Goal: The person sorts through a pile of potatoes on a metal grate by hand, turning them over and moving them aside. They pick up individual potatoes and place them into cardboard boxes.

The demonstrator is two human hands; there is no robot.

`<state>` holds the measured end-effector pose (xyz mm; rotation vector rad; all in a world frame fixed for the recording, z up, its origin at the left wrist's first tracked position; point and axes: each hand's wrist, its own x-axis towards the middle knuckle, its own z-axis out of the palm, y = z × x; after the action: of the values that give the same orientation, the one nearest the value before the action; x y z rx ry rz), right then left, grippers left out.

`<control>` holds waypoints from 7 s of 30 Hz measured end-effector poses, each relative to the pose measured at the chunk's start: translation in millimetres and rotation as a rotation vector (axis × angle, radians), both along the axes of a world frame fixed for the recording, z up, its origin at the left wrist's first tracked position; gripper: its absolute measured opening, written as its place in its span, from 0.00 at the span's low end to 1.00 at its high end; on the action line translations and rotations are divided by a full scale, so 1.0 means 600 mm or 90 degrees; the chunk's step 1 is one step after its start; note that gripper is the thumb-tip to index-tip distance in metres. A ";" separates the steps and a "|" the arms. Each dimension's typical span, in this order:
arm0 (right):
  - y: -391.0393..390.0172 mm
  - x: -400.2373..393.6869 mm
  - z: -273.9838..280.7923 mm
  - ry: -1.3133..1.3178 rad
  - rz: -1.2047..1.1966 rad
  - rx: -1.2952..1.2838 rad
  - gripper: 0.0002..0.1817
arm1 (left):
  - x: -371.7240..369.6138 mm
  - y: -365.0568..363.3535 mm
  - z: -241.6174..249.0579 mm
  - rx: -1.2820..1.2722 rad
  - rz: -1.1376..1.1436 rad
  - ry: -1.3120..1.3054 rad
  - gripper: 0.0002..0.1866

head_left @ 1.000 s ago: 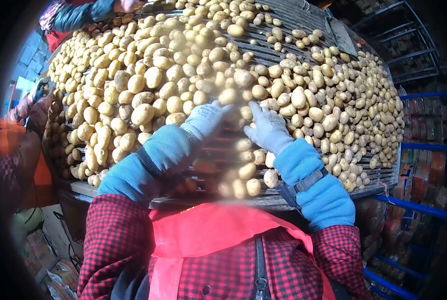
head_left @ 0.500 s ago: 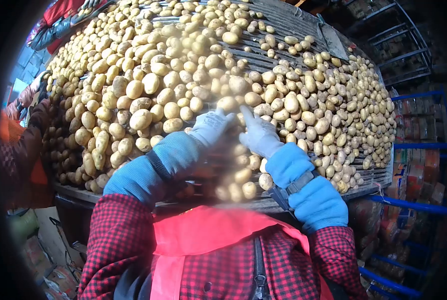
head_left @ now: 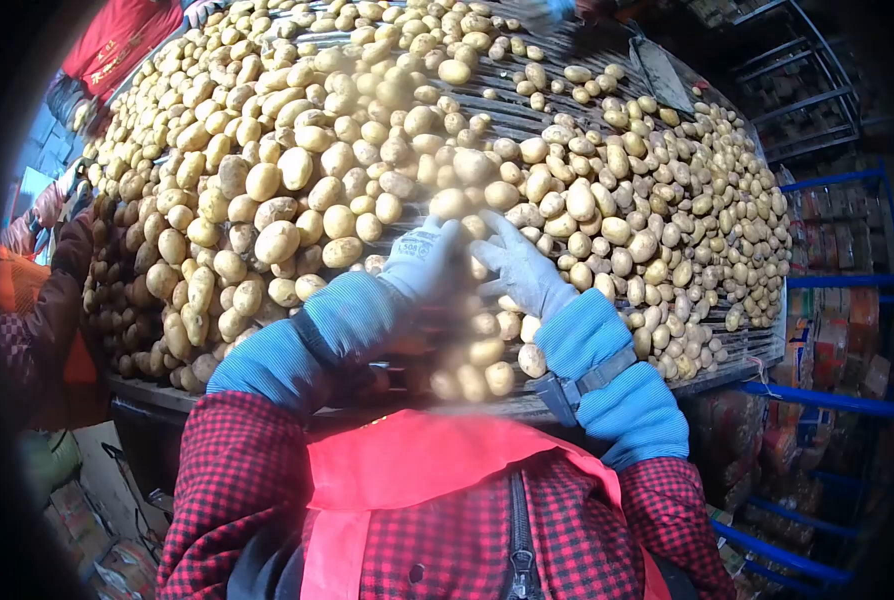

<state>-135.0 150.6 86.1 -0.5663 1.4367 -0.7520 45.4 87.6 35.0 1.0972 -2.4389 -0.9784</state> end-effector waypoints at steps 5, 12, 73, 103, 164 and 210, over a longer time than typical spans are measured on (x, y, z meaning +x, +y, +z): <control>0.014 0.031 -0.023 -0.090 -0.142 -0.168 0.35 | 0.009 0.016 0.032 0.053 0.042 0.052 0.28; 0.039 0.073 -0.049 -0.136 -0.242 -0.199 0.26 | 0.022 0.035 0.034 0.111 0.101 0.174 0.27; 0.058 0.022 -0.008 -0.525 -0.428 -0.167 0.23 | 0.021 -0.242 0.090 -0.285 -0.038 -0.317 0.24; 0.060 0.017 0.007 -0.657 -0.505 -0.217 0.28 | -0.029 -0.252 0.095 -0.270 -0.090 -0.048 0.13; 0.070 0.025 -0.005 -0.626 -0.419 -0.251 0.31 | -0.068 -0.180 0.044 -0.365 -0.317 -0.143 0.18; 0.056 0.029 -0.018 -0.631 -0.426 -0.248 0.25 | -0.070 0.021 0.134 -0.282 -0.212 0.110 0.37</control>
<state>-117.5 184.1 75.4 0.0687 0.5106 -1.5842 3.6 100.0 115.7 0.4529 -2.5624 -0.5400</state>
